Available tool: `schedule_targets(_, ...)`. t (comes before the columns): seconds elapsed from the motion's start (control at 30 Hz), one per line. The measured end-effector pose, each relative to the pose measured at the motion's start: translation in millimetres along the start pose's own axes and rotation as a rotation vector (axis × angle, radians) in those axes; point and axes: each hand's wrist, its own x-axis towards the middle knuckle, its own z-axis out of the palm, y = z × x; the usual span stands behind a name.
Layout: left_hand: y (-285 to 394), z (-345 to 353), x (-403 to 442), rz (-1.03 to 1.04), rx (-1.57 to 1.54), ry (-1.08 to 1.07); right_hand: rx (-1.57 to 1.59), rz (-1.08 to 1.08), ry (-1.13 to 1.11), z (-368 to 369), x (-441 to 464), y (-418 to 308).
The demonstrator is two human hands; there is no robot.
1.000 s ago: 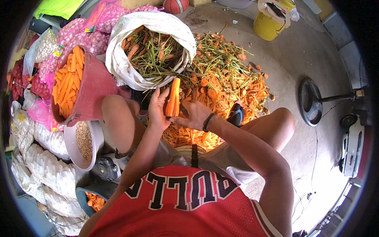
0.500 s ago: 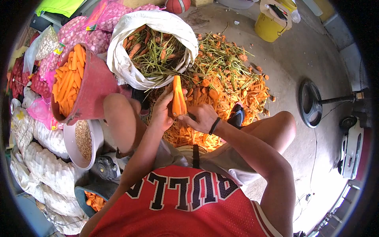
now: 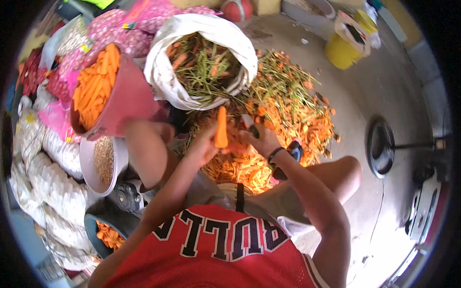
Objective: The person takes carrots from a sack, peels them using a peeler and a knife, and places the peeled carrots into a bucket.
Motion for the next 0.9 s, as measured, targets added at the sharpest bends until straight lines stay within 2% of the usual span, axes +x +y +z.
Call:
schedule_targets(0.07,-11.3,-24.8,-10.6,-0.116,0.205,0.054,-0.198,-0.06,0.03,-8.5,16.8,17.1)
schedule_targets(0.17,16.2,-50.9,-19.1,-0.072,0.328,0.108,-0.213,-0.072,-0.041,-32.3,22.0,-9.4)
schedule_targets(0.27,86.2,-66.1,-23.6,0.267,0.18,0.183,-0.274,-0.088,-0.102,-26.7,34.9,-11.6)
schedule_targets(0.3,114.9,-68.0,-26.3,0.418,0.142,0.198,-0.317,-0.073,-0.203,-30.5,34.4,-29.7)
schedule_targets(0.33,144.2,-63.9,-31.6,0.579,-0.123,0.194,-0.302,-0.111,-0.206,-25.8,36.9,-30.9)
schedule_targets(0.4,188.4,-57.5,-60.3,0.907,-0.062,0.042,-0.266,-0.181,-0.208,-15.2,41.2,-28.8)
schedule_targets(0.43,197.6,-45.9,-67.8,0.919,-0.054,0.097,-0.309,-0.121,-0.245,-14.7,43.5,-39.8)
schedule_targets(0.53,188.1,-34.7,-64.2,0.834,0.107,0.172,-0.255,-0.299,-0.138,-3.7,58.0,-39.5)
schedule_targets(0.57,175.3,-27.8,-59.6,0.78,0.185,0.176,-0.339,-0.221,-0.221,-0.8,66.6,-34.7)
schedule_targets(0.63,143.3,-2.9,-47.8,0.726,0.191,0.023,0.301,-0.044,-0.341,6.5,62.1,-35.4)
schedule_targets(0.67,124.8,7.0,-39.9,0.691,0.135,0.067,0.621,0.043,-0.391,12.4,59.2,-37.8)
schedule_targets(0.7,112.7,13.2,-32.7,0.623,0.105,-0.046,0.727,0.119,-0.434,9.4,52.4,-50.8)
schedule_targets(0.8,92.7,50.2,-21.5,0.542,0.128,-0.065,1.045,0.19,-0.465,2.2,46.1,-56.1)
schedule_targets(0.83,92.2,57.3,-16.2,0.528,0.085,-0.102,1.021,0.171,-0.489,-5.8,50.2,-55.0)
schedule_targets(0.9,90.0,59.6,0.9,0.474,-0.04,-0.228,0.842,0.059,-0.356,-7.4,61.0,-45.2)
